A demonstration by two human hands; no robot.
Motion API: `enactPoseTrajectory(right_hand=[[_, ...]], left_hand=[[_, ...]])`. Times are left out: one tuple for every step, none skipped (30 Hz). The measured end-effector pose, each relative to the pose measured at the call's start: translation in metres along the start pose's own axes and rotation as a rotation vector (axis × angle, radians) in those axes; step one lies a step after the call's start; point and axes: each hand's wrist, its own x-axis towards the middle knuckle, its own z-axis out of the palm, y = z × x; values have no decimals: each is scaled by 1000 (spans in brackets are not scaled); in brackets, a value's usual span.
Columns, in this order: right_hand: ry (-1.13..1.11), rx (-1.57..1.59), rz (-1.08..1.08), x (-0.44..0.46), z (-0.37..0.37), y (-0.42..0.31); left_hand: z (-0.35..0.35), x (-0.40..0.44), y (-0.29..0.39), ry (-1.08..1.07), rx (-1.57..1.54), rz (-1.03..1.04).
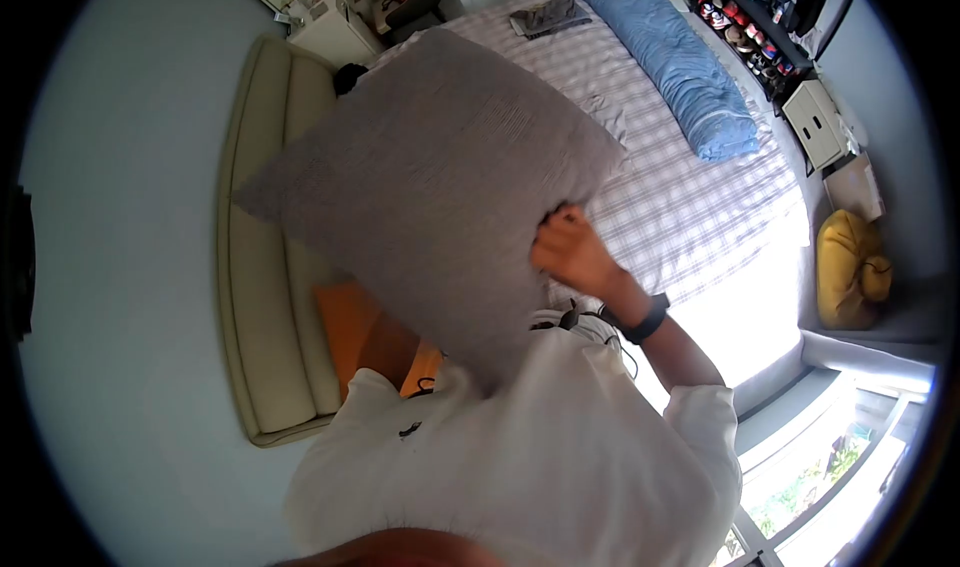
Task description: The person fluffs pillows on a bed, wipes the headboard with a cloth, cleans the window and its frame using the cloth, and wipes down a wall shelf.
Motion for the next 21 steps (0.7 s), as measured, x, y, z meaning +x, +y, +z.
enactPoseTrajectory(right_hand=[[27,1,71,-7,0,10],[54,0,141,-12,1,19],[47,7,140,-13,-3,23],[55,55,227,-12,-9,25],[67,101,316,-12,-12,27],[69,103,323,-14,-11,30],[15,73,227,-17,-12,32],[-40,39,133,-21,-13,32],[-100,-37,75,-18,-16,27],[-102,-42,85,-16,-19,23],[-154,-70,35,-15,-22,20],[-206,-94,-16,-15,-25,16],[-206,-148,-55,-13,-30,17],[-204,-145,-44,-13,-33,20],[-180,-189,-57,-14,-37,25],[-158,-235,-70,-17,-41,29],[-161,-265,-27,-24,-41,33],[-164,-270,-24,-32,-41,40],[-188,-296,-3,-39,-40,48],[-207,-323,15,-46,-40,54],[-220,-325,34,-53,-41,59]], left_hand=[[3,-2,3,19,14,26],[9,-1,5,24,27,56],[13,-3,7,28,34,78],[16,-5,7,34,36,95],[17,-9,6,33,37,105],[20,-11,4,32,46,116],[24,-13,1,30,58,126],[26,-14,-3,28,60,131],[29,-17,-5,20,67,136],[31,-18,-9,18,75,142],[33,-20,-10,13,76,142],[32,-24,-11,10,83,144],[32,-27,-11,-1,94,151],[31,-30,-11,-1,93,154],[29,-33,-9,-6,107,160],[29,-37,-6,-14,118,166],[27,-40,-4,-22,121,169],[25,-43,-2,-32,125,175],[22,-46,1,-39,132,178],[21,-49,5,-45,133,184],[19,-51,10,-52,142,190]])
